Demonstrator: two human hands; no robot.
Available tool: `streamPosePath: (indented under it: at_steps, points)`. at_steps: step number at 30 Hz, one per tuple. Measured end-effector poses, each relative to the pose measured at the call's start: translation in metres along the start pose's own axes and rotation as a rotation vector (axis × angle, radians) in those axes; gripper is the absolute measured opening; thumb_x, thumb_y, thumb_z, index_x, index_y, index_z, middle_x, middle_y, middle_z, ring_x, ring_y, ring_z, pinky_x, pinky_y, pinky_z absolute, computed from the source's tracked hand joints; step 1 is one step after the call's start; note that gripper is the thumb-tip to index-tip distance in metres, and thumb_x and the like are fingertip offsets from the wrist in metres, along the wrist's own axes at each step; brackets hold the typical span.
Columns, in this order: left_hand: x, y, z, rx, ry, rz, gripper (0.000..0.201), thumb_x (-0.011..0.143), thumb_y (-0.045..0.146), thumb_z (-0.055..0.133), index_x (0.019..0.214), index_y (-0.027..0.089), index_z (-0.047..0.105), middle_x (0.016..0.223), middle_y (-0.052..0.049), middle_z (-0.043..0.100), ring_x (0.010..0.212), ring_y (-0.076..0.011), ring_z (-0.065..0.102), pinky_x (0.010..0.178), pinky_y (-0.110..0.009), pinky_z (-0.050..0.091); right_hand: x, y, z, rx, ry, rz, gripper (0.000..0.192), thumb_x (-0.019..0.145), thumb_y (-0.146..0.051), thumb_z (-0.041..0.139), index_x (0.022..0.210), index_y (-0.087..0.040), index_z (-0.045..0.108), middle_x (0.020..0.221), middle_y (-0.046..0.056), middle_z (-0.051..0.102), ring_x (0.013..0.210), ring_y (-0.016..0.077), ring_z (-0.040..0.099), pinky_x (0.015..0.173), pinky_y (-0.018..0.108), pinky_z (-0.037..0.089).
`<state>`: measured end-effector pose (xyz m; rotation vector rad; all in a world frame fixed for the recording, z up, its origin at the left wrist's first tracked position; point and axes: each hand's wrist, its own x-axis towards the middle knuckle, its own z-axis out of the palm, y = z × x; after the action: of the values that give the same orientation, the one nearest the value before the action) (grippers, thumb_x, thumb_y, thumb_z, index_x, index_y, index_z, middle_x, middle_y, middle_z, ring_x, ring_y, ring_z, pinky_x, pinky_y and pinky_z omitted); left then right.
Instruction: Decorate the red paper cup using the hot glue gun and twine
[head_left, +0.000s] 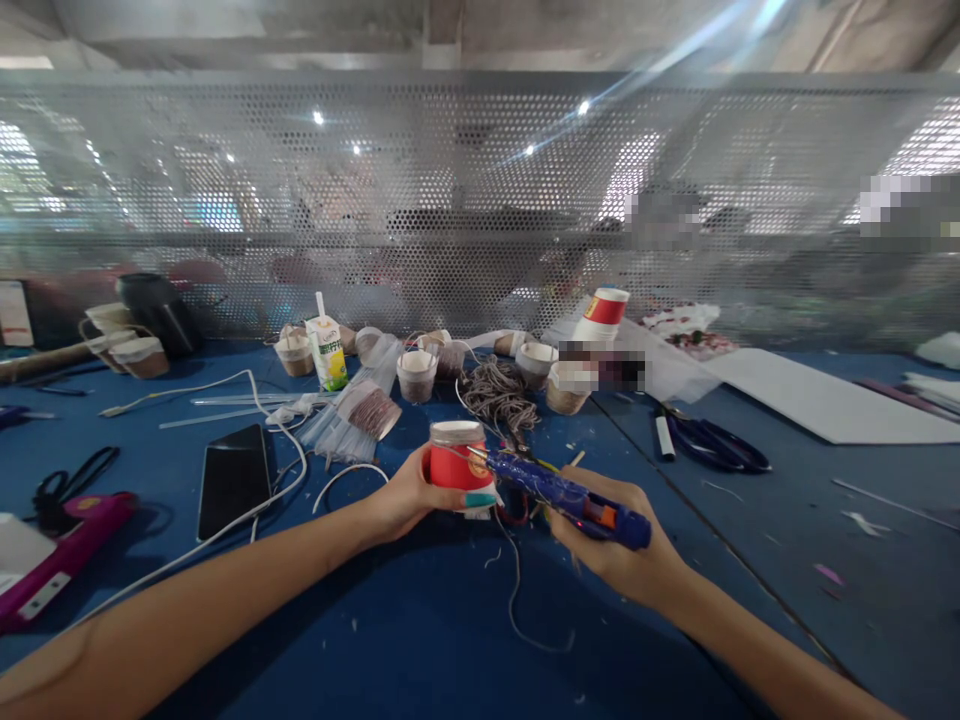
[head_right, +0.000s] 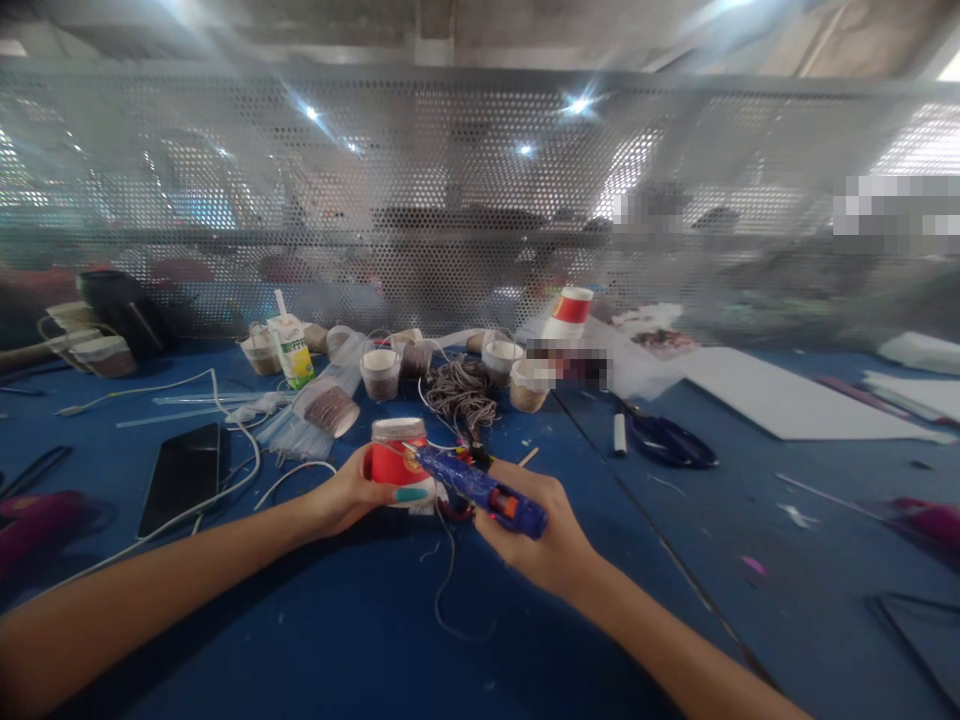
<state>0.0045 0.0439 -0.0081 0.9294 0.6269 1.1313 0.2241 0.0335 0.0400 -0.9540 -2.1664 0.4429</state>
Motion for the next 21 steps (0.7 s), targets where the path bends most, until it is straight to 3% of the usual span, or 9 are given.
streamPosePath:
  at_steps: [9,21]
  points:
    - [-0.0001,-0.0019,-0.0034,-0.047,-0.04,0.007,0.065,0.044,0.015,0.084,0.105,0.013,0.061,0.096,-0.008,0.068,0.09,-0.023,0.063,0.091,-0.041,0.043,-0.0006,-0.0031,-0.001,0.006,0.023,0.012,0.019,0.074,-0.018,0.05,0.056,-0.02,0.044,0.05,-0.004,0.046,0.043,0.0095,0.041,0.043,0.022,0.035]
    - [0.0001,-0.0012,-0.006,-0.066,-0.02,0.002,0.06,0.043,0.012,0.084,0.099,0.013,0.062,0.089,-0.007,0.07,0.083,-0.0215,0.065,0.084,-0.037,0.046,-0.0016,-0.0026,-0.0023,0.011,0.027,0.004,0.02,0.073,-0.018,0.049,0.055,-0.02,0.043,0.048,-0.004,0.046,0.043,0.0092,0.041,0.042,0.022,0.035]
